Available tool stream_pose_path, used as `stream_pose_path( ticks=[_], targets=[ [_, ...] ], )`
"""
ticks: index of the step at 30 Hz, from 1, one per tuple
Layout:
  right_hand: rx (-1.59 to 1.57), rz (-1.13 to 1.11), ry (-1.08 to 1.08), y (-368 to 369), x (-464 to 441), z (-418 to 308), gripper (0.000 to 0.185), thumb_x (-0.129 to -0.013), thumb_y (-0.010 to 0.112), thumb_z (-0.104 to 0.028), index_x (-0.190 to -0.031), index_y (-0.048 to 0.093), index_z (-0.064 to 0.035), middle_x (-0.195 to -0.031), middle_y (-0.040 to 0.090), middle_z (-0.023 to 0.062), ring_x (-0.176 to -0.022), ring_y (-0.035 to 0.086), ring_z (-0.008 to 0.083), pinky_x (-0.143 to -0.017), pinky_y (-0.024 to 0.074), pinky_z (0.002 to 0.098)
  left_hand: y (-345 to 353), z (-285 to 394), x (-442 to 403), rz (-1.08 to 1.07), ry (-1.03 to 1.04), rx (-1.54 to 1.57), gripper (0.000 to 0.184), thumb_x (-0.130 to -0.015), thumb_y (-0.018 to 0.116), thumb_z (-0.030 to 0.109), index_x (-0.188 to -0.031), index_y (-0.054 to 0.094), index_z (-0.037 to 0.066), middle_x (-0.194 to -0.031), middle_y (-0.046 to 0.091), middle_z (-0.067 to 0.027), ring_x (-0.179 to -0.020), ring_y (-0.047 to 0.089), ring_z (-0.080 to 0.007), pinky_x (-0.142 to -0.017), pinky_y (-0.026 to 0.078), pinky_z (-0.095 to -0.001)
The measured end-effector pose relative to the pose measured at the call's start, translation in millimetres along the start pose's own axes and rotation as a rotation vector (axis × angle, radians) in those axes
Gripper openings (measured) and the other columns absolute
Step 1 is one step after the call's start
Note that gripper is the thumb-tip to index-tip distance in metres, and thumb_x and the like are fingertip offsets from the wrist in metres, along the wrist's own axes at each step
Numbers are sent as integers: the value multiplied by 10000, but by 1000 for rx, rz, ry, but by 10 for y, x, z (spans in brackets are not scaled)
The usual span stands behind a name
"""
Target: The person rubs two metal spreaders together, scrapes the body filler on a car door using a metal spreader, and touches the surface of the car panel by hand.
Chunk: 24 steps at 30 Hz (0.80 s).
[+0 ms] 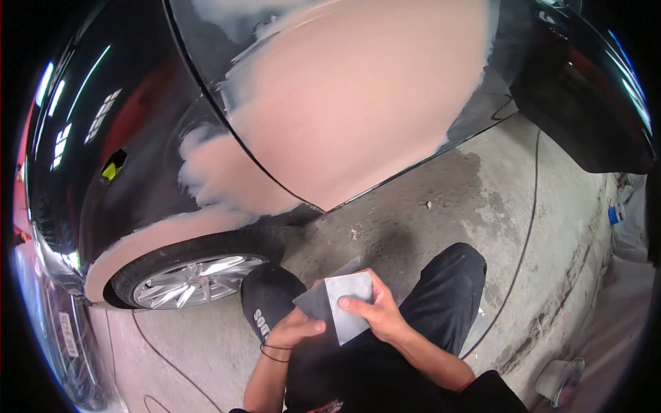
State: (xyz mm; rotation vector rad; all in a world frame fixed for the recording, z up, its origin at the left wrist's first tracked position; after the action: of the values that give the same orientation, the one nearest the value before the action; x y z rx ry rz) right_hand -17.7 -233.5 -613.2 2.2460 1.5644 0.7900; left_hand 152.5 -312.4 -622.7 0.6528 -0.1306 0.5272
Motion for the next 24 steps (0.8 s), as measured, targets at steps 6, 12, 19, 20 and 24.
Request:
stream_pose_path(
  ticks=[6,12,19,20,24],
  targets=[
    [-214,-56,78,-136,26,14,431,-952,793,-116,-1327,596,-33,-1208,707,85,-1109,673,165,-987,544,363,87,-131,-90,-169,107,351,975,-900,835,317,-1662,324,-13,-1628,449,-120,-1490,427,-222,-1255,293,-381],
    [-390,-18,190,-134,62,57,384,-1028,719,-211,-1364,590,-74,-1194,704,70,-1098,688,206,-977,559,400,198,-15,-262,210,216,-95,570,-895,870,108,-1397,648,-43,-1297,692,-117,-1240,642,-201,-1093,493,-339],
    [-459,106,73,-447,-14,-310,346,-1072,649,-305,-1334,598,-86,-1097,726,93,-1066,746,336,-977,597,535,28,215,-80,455,265,-196,409,-934,843,144,-1257,629,15,-1133,688,-52,-1072,641,-134,-961,513,-314],
    [-359,206,-7,-515,-73,-317,355,-1044,700,-263,-1318,594,-64,-1099,727,98,-1030,751,304,-946,609,490,114,276,-79,481,260,-238,411,-953,825,151,-1282,621,15,-1159,675,-56,-1108,624,-135,-993,498,-316],
    [89,506,-257,-557,-173,-303,412,-957,813,-130,-1282,587,-14,-1124,721,91,-985,703,153,-887,583,339,527,348,-192,448,330,-604,468,-1009,746,157,-1404,573,-26,-1312,647,-101,-1221,603,-198,-1070,471,-325]
  ],
)
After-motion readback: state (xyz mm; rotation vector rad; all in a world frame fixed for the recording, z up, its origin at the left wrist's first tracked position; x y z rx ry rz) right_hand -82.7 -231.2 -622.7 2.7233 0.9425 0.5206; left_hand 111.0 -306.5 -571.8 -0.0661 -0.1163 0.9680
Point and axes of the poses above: each hand's wrist, its own x-axis away from the middle knuckle, its own y-axis out of the palm, z = x × y, the point moved 4 cm from there along -x, towards the middle knuckle
